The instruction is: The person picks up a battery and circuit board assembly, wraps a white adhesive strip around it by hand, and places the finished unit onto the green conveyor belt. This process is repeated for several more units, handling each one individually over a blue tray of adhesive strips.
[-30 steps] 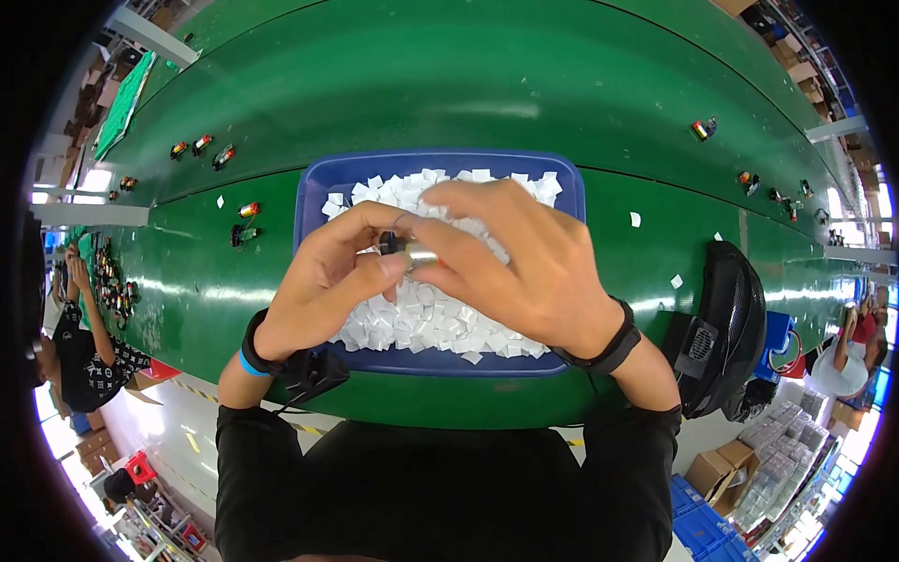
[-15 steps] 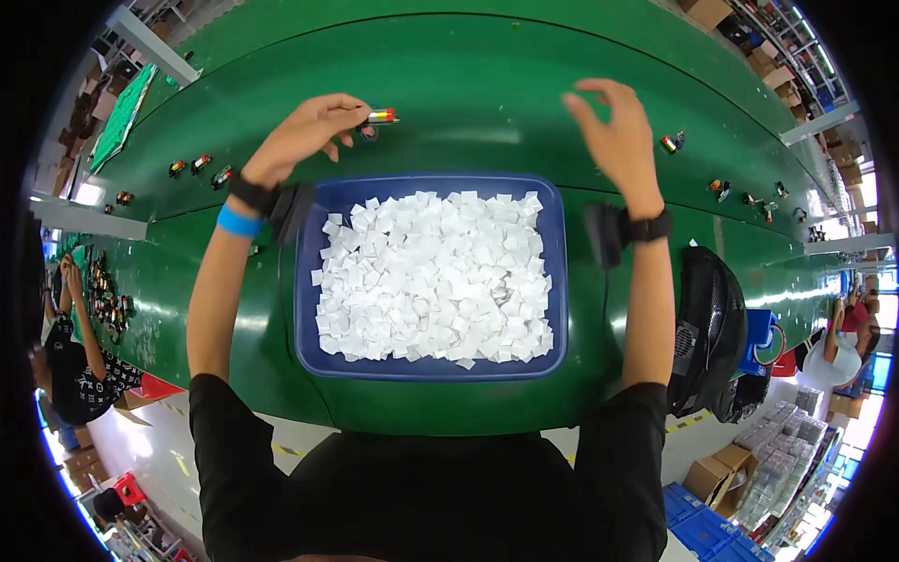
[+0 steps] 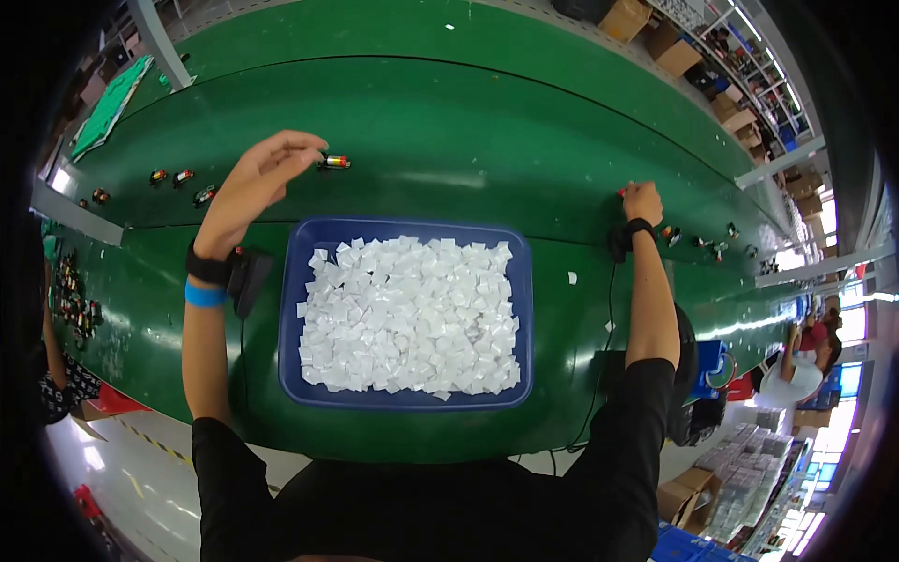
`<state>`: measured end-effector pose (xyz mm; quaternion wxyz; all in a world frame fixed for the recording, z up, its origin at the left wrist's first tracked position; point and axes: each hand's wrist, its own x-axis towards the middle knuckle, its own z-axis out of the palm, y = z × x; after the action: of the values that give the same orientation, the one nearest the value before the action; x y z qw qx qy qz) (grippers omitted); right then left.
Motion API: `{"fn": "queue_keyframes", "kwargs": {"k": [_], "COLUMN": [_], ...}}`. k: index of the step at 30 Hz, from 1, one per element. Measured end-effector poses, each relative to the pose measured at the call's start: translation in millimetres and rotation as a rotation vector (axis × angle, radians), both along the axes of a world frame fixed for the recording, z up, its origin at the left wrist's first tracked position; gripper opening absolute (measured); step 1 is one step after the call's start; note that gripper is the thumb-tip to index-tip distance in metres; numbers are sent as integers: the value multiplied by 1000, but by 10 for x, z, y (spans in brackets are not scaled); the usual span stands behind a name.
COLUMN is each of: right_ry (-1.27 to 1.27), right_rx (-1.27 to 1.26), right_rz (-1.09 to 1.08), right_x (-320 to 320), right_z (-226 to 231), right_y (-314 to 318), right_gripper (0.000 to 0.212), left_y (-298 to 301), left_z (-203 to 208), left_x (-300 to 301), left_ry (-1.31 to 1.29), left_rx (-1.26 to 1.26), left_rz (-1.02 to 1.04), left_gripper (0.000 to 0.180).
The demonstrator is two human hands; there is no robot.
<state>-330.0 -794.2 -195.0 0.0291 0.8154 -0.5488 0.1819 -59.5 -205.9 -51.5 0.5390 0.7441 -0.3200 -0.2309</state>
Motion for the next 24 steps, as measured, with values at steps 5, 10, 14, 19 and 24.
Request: {"fn": "queue_keyframes", "kwargs": {"k": [5,10,14,19,24], "right_ry": [32,-560,-488,-415,-486], "right_rx": [-71,581,387,168,318], "right_rz": [126,823,1208,1398,1315], "right_x": [226,656,460,319,235], "right_z": [325,1190,1596,1649,1471], "right_y": [321,2065,3488,3883,4085], "right_gripper": [36,23,11,16,20], "left_y": [108,118,25,-48,-45], "left_z": [63,39,73,98,-111], "left_x": [-255,-541,-807,-954,-962], "left_ry": [120,117,193,-20,-470], "left_rx": [-157,-80,-148,-226,-261], "left_rz": [-232,-269,-147,-203,-227], "left_gripper": [24,23,24,25,27]}}
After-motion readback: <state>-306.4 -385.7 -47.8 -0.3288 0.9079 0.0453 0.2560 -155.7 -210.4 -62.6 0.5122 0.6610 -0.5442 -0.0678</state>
